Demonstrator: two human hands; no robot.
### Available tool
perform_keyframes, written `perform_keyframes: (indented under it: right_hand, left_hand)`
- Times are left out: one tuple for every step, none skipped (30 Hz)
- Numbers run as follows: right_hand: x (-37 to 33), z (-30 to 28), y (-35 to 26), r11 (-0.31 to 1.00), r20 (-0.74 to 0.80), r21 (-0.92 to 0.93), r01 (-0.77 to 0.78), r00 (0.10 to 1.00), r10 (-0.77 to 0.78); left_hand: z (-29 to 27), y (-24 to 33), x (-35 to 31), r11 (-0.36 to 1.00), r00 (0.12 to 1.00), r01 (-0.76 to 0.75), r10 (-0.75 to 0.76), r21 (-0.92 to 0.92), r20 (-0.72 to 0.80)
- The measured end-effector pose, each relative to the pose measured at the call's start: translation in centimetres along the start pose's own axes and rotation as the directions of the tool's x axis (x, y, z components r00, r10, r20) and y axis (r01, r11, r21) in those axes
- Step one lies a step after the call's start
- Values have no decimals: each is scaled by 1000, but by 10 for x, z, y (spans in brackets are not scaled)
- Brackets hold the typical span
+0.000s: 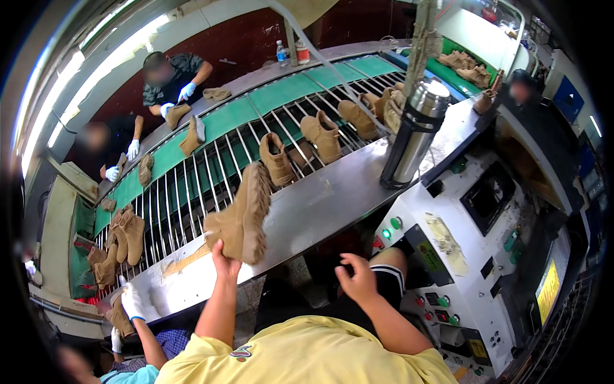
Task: The person picks up boots from a conveyor belt, places them into a dual-chamber machine to heat or press them, and returns them to the conveyor belt.
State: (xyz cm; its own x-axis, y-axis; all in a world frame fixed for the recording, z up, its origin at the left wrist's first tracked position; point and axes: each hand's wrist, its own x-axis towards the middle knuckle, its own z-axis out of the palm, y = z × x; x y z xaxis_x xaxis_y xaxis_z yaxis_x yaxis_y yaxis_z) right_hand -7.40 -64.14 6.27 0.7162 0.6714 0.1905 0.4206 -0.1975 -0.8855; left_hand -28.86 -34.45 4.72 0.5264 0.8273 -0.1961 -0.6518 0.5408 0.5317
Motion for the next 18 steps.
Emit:
perform_keyframes:
  right_hand:
    - [-6,-8,20,997,-50,-28,-71,996,69]
    - [-14,-13,52,993,-156,-100,-62,987,46]
    - [-26,-21,82,982,-262,-179,-60,965,11]
    - [-40,-35,100,961,-292,-228,-154,953,83]
    - [-52,-48,114,933,-319,-272,-235,937,143]
    - [-69,-62,140,919,-304,-264,-293,929,209]
    - [-87,-74,162,899,-296,-258,-354,915,275]
    - [-101,-81,167,880,-329,-243,-409,888,322]
    - [-118,-88,172,856,-358,-228,-464,858,369]
    - [-144,-97,187,797,-360,-332,-504,849,387]
    - [-165,-100,206,744,-344,-427,-514,853,393]
    - [-196,-100,219,624,-330,-483,-614,788,520]
    - [-229,-100,231,487,-325,-536,-690,701,634]
    - [-260,-103,251,416,-254,-596,-687,652,714]
    - [-295,-107,277,338,-195,-658,-673,586,787]
    - [-306,-102,274,297,-189,-641,-708,520,833]
    - [-315,-93,264,295,-218,-570,-767,487,846]
    - [-317,-86,259,307,-243,-512,-802,478,844]
  left_hand:
    - [-1,17,19,997,1000,-22,21,75,16]
    - [-5,34,43,987,999,-53,50,152,19]
    - [-8,49,72,980,994,-19,40,197,-101]
    - [3,60,95,975,982,-2,44,223,-183]
    - [-4,74,124,973,979,-1,48,233,-196]
    - [-6,83,153,974,974,62,-11,219,-227]
    - [-2,85,175,952,969,75,0,297,-245]
    - [-1,83,197,935,959,22,80,354,-271]
    - [-3,79,214,912,942,-26,160,409,-296]
    - [12,62,222,903,916,-59,219,427,-337]
    - [-7,55,242,814,884,-222,400,537,-241]
    - [-6,34,249,712,842,-258,497,653,-209]
    - [-4,12,251,594,795,-283,585,753,-162]
    - [-14,1,253,525,776,-384,629,760,-41]
    - [-20,-9,255,302,750,-149,655,942,-91]
    - [-16,-13,255,309,775,-147,627,939,-85]
    - [-9,-13,251,311,797,-147,599,939,-74]
    - [-1,-10,250,289,831,-165,556,943,-25]
